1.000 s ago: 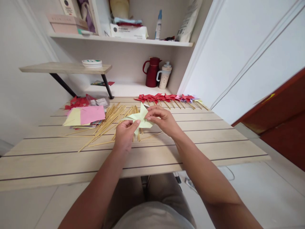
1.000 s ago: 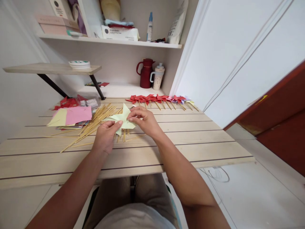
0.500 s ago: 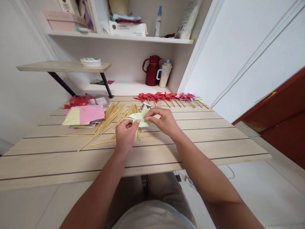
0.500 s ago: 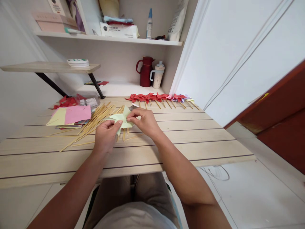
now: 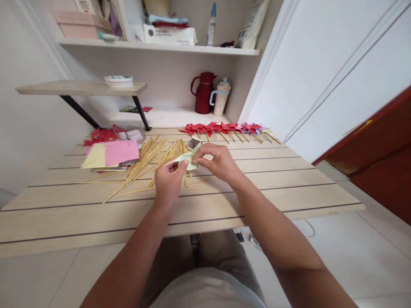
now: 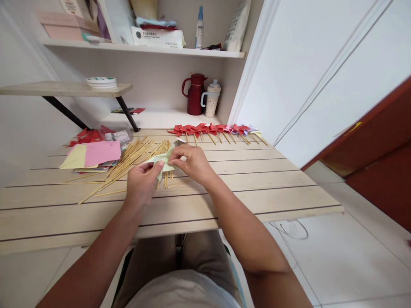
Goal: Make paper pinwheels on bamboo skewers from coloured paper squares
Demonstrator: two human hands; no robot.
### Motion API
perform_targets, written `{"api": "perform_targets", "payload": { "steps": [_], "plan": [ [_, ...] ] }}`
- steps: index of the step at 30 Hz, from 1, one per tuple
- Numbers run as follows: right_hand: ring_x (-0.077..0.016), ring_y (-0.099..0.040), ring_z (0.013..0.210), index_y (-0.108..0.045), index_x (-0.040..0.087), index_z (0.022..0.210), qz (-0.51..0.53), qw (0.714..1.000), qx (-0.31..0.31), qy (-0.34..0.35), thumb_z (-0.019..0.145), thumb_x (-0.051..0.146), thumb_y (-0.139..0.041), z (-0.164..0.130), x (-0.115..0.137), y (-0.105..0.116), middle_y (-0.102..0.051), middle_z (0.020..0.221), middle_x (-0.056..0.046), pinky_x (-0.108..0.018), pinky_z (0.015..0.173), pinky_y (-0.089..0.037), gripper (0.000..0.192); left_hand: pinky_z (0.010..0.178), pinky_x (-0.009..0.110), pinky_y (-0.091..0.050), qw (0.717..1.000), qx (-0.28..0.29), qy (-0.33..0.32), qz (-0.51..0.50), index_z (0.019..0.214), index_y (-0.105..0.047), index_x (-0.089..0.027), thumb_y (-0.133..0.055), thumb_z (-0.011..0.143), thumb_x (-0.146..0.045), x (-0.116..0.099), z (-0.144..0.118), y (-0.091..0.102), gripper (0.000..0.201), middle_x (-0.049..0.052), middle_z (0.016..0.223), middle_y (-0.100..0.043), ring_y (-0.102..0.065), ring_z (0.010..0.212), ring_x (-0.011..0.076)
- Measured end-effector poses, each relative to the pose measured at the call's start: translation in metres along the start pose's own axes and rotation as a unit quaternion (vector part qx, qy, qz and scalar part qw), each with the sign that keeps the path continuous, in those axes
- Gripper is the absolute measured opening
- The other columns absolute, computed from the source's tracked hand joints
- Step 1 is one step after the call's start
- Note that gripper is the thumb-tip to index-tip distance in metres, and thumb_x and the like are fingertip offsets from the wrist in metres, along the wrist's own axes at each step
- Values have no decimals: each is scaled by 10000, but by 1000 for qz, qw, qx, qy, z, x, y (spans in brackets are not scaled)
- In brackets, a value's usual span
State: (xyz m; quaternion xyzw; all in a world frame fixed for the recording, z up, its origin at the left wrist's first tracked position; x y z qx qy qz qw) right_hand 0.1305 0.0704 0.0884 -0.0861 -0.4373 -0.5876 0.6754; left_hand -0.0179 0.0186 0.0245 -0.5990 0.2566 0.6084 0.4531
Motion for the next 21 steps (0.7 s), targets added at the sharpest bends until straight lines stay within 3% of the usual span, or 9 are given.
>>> {"api": "perform_targets", "payload": {
  "steps": [13, 21],
  "plan": [
    [-164, -626, 738, -640, 207, 692, -13, 1000, -3, -22, 824, 228, -734, -1, -2, 0, -688, 751, -2, -308, 726, -485, 163, 689, 271, -509, 1000, 19, -5, 14, 778, -777, -176, -828, 690, -335, -1, -3, -3, 188, 41, 770, -748, -659, 692, 157],
    [-155, -625, 727, -633, 197, 695, -19, 999, -12, -26, 813, 179, -726, 0, -1, 1, -685, 750, 0, -294, 718, -469, 151, 715, 287, -494, 995, 2, -59, 76, 773, -775, -197, -804, 733, -370, 2, 1, 4, 180, 40, 784, -735, -653, 761, 186]
  ]
}}
Point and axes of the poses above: each hand's wrist, its own z-axis towards the middle knuckle, its own y-axis out of the back of the hand, x = y × z, the point moved 8 cm from there along z, towards the middle knuckle
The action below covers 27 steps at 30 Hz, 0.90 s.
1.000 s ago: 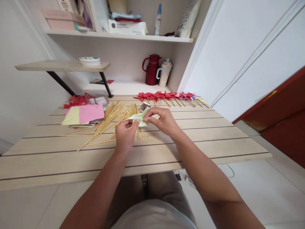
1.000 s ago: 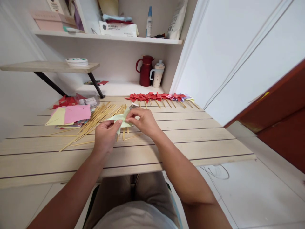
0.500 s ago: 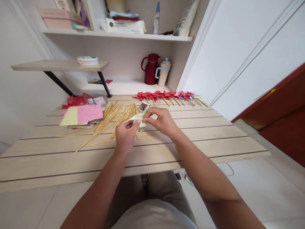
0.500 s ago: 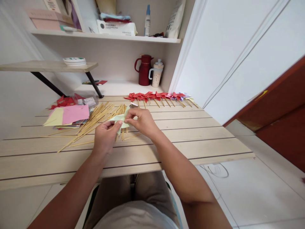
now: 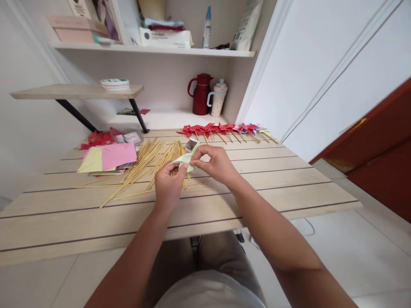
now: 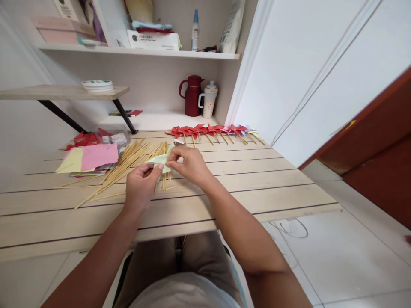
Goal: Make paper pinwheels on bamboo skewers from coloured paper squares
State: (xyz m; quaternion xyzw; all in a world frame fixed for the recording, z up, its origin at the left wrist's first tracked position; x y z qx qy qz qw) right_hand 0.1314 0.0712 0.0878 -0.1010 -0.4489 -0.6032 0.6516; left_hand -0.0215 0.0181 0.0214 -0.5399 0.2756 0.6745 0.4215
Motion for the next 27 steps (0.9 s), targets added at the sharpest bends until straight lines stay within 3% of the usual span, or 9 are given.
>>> {"api": "perform_targets", "payload": {
  "steps": [8, 13, 17, 19, 22, 27],
  "plan": [
    [-150, -614, 708, -628, 203, 689, 2, 1000, -23, -10, 810, 187, -722, 1, 2, 4, -678, 724, 10, -286, 697, -466, 154, 769, 292, -492, 998, 21, -48, 21, 797, -761, -208, -808, 731, -361, -12, -1, -3, 174, 35, 822, -718, -646, 825, 196],
    [-157, -626, 720, -625, 205, 682, 10, 1000, -19, -8, 809, 204, -742, 1, 4, 2, -688, 739, 5, -297, 710, -487, 173, 783, 298, -488, 996, -14, -72, 50, 729, -724, -212, -760, 770, -329, -18, -2, -1, 129, 14, 773, -698, -637, 797, 188],
    [-173, -653, 771, -660, 218, 791, 25, 999, -39, -9, 808, 247, -768, 1, 2, 4, -712, 827, -9, -333, 772, -524, 112, 734, 284, -491, 999, -38, -20, 8, 787, -753, -206, -757, 761, -317, -12, -1, 0, 115, 6, 760, -708, -629, 751, 174],
    [-186, -682, 863, -669, 241, 1019, 70, 994, -81, -19, 795, 269, -795, 0, -3, 12, -730, 964, -25, -363, 859, -542, 258, 743, 272, -501, 997, -53, 30, -54, 837, -766, -197, -763, 745, -310, -4, 1, 3, 146, 6, 794, -727, -644, 761, 162],
    [-204, -696, 1004, -539, 286, 1318, 174, 975, -122, -57, 795, 324, -818, -1, -18, 22, -734, 1035, -39, -393, 950, -538, 595, 809, 266, -512, 986, -66, 79, -135, 866, -764, -184, -798, 695, -293, 3, 5, 8, 205, 22, 879, -756, -673, 823, 151],
    [-243, -673, 1111, -490, 278, 1428, 223, 964, -65, -132, 744, 368, -855, 0, -35, 9, -735, 1143, -84, -438, 955, -528, 781, 823, 277, -514, 975, -38, 123, -181, 869, -763, -172, -850, 634, -313, 7, 4, 6, 287, 38, 899, -766, -690, 857, 165]
  ]
}}
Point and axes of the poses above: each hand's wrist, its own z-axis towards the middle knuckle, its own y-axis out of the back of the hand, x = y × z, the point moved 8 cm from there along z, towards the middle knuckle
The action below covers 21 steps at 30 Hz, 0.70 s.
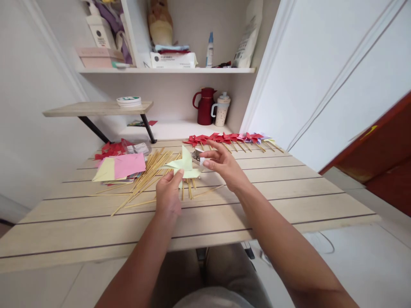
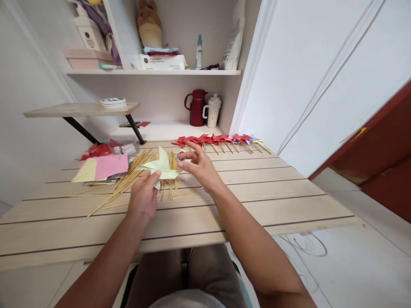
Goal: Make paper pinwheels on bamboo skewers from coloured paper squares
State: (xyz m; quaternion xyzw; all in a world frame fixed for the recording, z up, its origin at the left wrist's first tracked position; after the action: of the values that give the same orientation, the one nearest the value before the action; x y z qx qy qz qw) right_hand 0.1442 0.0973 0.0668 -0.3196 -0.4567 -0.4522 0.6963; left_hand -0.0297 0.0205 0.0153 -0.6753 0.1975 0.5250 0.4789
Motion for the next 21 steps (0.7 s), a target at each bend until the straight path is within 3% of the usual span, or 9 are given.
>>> {"api": "perform_targets", "payload": {
  "steps": [3, 6, 9, 14, 21],
  "plan": [
    [-234, -669, 1103, -561, 256, 1395, -52, 998, 36, -7, 716, 341, -869, -2, -4, -13, -748, 1110, -65, -461, 1030, -476, 750, 829, 292, -519, 1000, 27, -8, 11, 887, -776, -171, -844, 655, -346, -1, -4, -5, 299, 44, 888, -769, -697, 851, 176],
    [-216, -675, 1025, -718, 214, 1143, -95, 993, 69, -6, 725, 328, -850, -4, -5, -25, -762, 1033, -48, -439, 1026, -464, 453, 823, 287, -518, 998, 31, -32, 36, 869, -782, -179, -829, 681, -354, -3, -7, -8, 261, 36, 879, -768, -688, 827, 166],
    [-205, -677, 960, -746, 195, 941, -96, 992, 84, -15, 762, 342, -808, -6, -8, -30, -766, 986, -42, -401, 960, -486, 240, 775, 271, -514, 997, 26, -43, 64, 835, -782, -187, -812, 699, -335, -4, -9, -7, 203, 22, 830, -752, -670, 788, 154],
    [-177, -643, 846, -712, 191, 810, -92, 993, 79, -17, 759, 342, -798, -8, -8, -30, -725, 844, -4, -334, 843, -481, 181, 761, 273, -516, 996, 26, -46, 67, 849, -782, -186, -801, 707, -317, -3, -10, -8, 194, 25, 837, -755, -668, 779, 155],
    [-138, -541, 676, -616, 177, 654, -91, 994, 45, -39, 753, 364, -784, -10, -5, -26, -616, 658, 30, -280, 698, -411, 270, 754, 262, -513, 996, 27, -40, 74, 856, -778, -178, -786, 725, -294, -5, -14, -10, 176, 19, 830, -764, -669, 767, 149]
  ]
}}
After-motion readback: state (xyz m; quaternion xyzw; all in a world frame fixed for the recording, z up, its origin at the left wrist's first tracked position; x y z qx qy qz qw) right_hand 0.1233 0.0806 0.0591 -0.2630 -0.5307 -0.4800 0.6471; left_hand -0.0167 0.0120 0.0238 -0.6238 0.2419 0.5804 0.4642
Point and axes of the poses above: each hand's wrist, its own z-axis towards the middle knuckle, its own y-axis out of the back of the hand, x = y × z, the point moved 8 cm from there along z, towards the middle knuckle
